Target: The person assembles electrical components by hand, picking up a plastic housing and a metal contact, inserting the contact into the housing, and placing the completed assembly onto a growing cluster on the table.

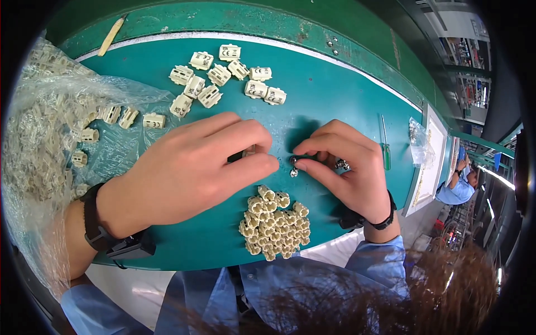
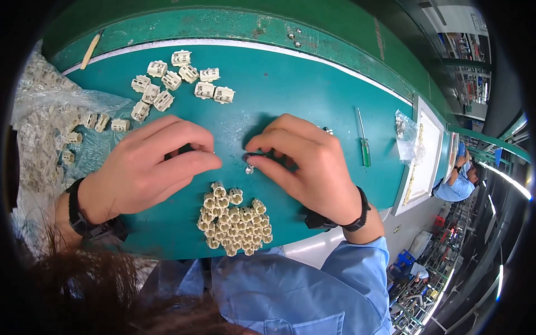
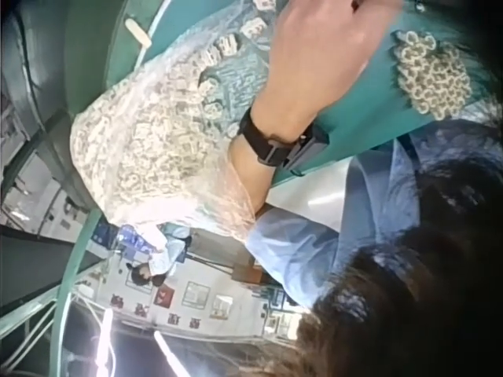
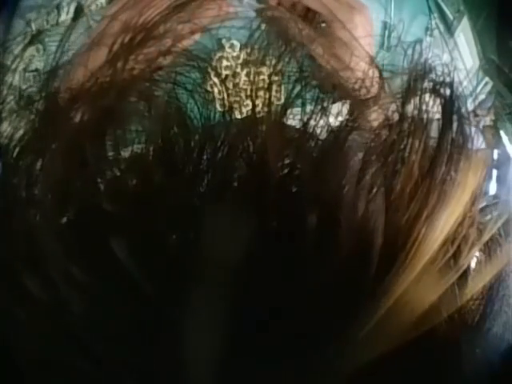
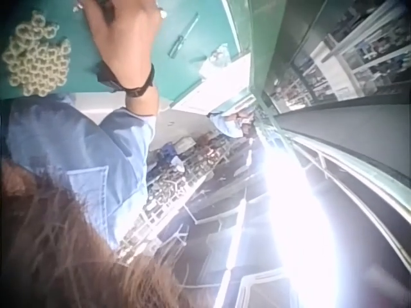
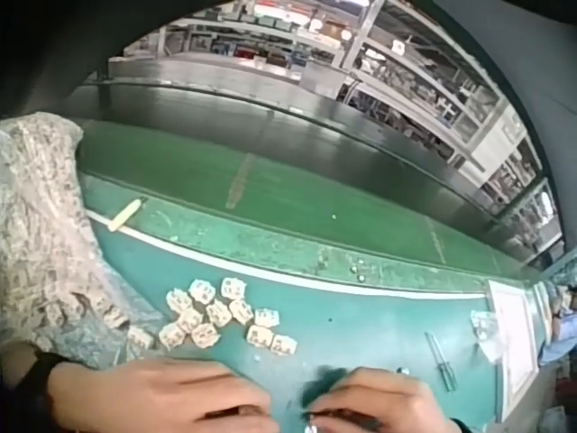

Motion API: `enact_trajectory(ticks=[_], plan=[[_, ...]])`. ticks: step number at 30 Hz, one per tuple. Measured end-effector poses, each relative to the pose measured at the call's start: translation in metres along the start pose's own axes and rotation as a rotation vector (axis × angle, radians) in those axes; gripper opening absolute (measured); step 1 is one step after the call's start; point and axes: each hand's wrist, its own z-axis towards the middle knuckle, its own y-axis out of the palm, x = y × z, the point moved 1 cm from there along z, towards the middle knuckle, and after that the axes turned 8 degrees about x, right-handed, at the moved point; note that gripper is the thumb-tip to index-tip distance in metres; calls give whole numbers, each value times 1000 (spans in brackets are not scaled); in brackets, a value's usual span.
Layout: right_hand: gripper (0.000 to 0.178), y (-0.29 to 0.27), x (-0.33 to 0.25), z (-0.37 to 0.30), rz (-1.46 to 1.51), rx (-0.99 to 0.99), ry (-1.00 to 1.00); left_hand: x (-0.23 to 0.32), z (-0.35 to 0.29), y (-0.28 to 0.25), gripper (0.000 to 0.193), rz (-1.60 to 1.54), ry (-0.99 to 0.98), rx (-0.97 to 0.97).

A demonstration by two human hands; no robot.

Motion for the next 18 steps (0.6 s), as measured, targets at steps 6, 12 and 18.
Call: enact_trajectory(ticks=[6,12,18], plan=[[18,3,-2,2,-31,-71,-19,-1,-4,-2,33,-54,29,7],[19,-2,3,5,88,-27,67,-2,-5,0,33,-41,51,-3],[19,1,2,9,79,-26,129,-4,-6,0,35,-59,50,-19]])
